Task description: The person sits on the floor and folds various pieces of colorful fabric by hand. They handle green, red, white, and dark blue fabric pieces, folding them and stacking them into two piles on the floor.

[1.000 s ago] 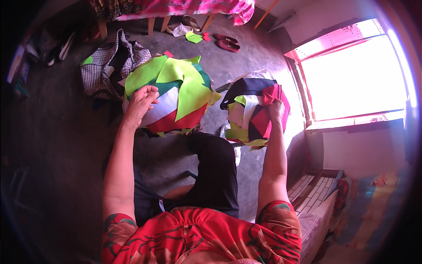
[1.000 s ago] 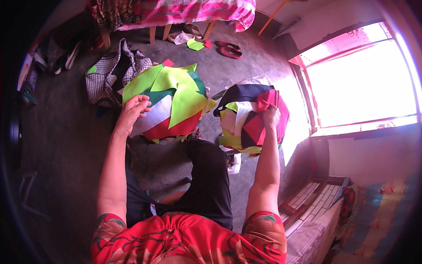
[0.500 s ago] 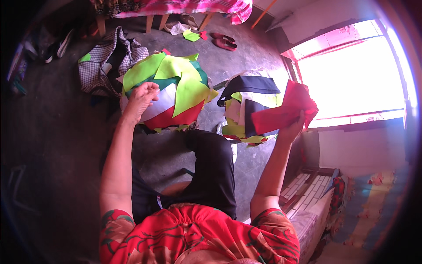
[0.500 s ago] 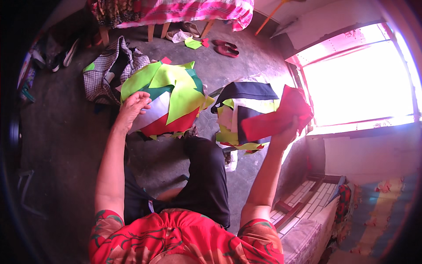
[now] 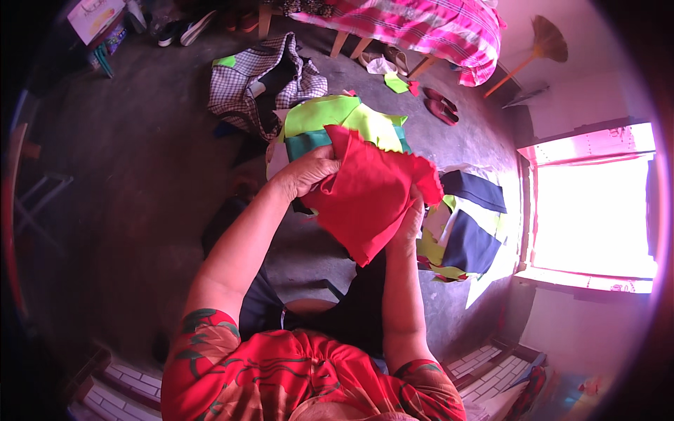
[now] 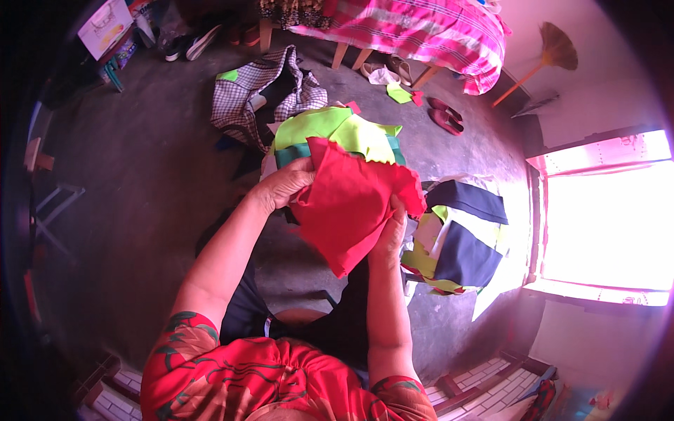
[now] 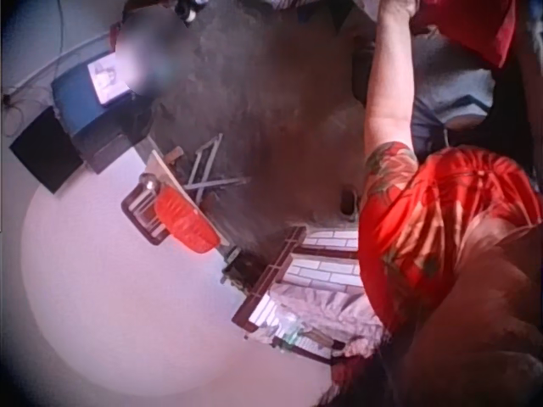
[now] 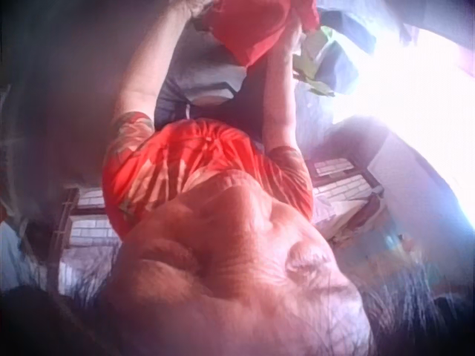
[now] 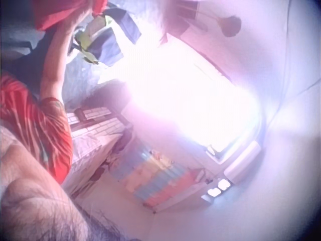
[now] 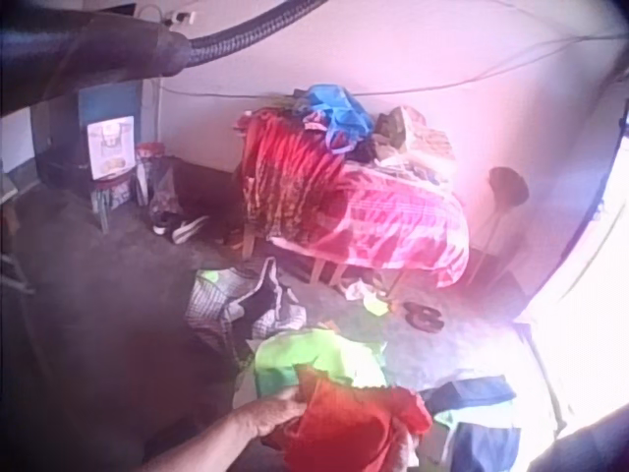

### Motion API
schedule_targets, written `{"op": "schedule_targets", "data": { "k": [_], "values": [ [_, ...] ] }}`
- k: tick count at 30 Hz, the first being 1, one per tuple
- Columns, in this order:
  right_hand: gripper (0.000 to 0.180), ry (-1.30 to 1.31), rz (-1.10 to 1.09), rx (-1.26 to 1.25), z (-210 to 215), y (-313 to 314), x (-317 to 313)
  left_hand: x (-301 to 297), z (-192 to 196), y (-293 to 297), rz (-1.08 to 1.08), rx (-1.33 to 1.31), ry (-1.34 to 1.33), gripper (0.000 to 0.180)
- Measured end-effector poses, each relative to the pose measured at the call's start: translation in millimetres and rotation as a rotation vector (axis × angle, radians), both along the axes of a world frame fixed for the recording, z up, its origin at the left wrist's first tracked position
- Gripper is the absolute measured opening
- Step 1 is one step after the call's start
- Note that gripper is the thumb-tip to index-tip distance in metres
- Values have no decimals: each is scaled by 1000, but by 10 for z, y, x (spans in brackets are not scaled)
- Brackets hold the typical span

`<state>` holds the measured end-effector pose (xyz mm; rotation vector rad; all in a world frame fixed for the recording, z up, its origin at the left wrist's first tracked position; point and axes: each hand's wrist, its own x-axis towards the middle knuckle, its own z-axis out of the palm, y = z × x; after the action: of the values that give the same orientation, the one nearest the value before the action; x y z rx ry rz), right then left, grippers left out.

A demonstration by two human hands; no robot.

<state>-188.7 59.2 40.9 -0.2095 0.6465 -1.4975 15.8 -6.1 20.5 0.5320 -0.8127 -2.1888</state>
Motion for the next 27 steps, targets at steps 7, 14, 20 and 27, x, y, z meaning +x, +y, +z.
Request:
{"op": "schedule_targets", "data": {
  "k": [7, 14, 20, 27],
  "values": [
    [24, 177, 26, 233, -289, -205, -218, 38, 2, -101, 193, -111, -349, 49],
    [26, 290, -55, 224, -378, -287, -74, 61, -47, -186, 352, -134, -439, 47],
    [26, 412, -220, 86, -341, -299, -47, 36, -139, -210, 544, -99, -471, 47],
    [20, 502, -452, 83, -338, -334, -164, 66, -551, -323, 713, -103, -812, 49]
  ]
}}
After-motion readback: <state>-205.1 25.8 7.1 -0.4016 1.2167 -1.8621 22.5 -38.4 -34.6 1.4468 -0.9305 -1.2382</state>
